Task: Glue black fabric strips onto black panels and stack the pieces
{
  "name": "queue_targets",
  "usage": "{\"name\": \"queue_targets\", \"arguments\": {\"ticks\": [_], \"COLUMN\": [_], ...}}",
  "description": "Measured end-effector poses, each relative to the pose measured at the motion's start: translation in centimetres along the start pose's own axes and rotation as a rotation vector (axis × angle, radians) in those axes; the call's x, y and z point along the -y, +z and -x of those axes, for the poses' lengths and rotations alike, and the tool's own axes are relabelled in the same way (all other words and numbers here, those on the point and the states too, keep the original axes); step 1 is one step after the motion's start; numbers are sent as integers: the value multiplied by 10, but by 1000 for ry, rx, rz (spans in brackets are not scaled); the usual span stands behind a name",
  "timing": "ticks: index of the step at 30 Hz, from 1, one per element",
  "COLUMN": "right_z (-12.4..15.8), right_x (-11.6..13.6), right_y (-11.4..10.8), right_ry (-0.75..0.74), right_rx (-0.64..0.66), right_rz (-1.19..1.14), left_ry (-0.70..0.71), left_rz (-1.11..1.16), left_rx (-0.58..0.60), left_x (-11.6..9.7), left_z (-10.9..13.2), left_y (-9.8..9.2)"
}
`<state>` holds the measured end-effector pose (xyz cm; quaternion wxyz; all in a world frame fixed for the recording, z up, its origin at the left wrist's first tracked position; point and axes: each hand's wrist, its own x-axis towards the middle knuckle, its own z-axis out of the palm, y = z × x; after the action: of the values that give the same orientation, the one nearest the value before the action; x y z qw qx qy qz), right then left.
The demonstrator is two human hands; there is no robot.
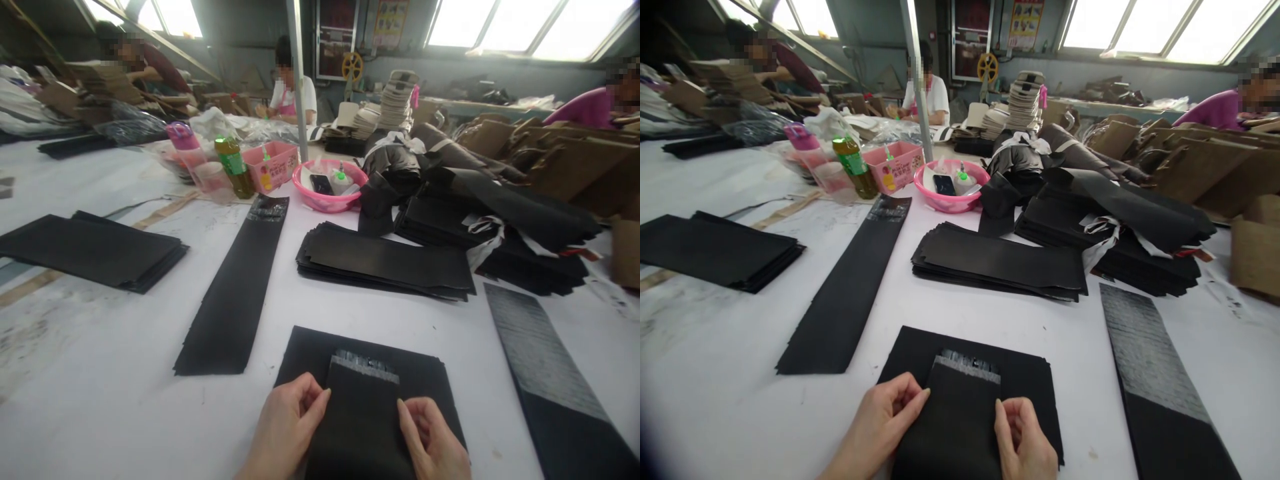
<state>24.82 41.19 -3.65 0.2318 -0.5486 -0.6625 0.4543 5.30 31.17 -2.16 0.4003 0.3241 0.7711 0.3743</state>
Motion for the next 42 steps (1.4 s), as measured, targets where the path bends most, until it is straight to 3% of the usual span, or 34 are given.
{"name": "queue_targets", "arguments": {"ticks": [6, 12, 16, 29, 42], "right_z": [-4, -2, -4, -6, -8], "right_x": [-9, -1, -7, -5, -1], "right_y": [-2, 0, -1, -1, -1], "right_ry": [14, 15, 10, -61, -25], "right_rx": [32, -50, 17, 17, 22], "right_rz": [26, 39, 69, 77, 64], "left_ry": [1, 4, 4, 0, 5], "left_rz": [-29, -72, -87, -93, -123], "left_rx": [-32, -60, -64, -6, 1], "left_x": [-1, 1, 0, 10, 10], "left_z": [-1, -1, -2, -6, -9], "left_y": [0, 3, 3, 5, 4]}}
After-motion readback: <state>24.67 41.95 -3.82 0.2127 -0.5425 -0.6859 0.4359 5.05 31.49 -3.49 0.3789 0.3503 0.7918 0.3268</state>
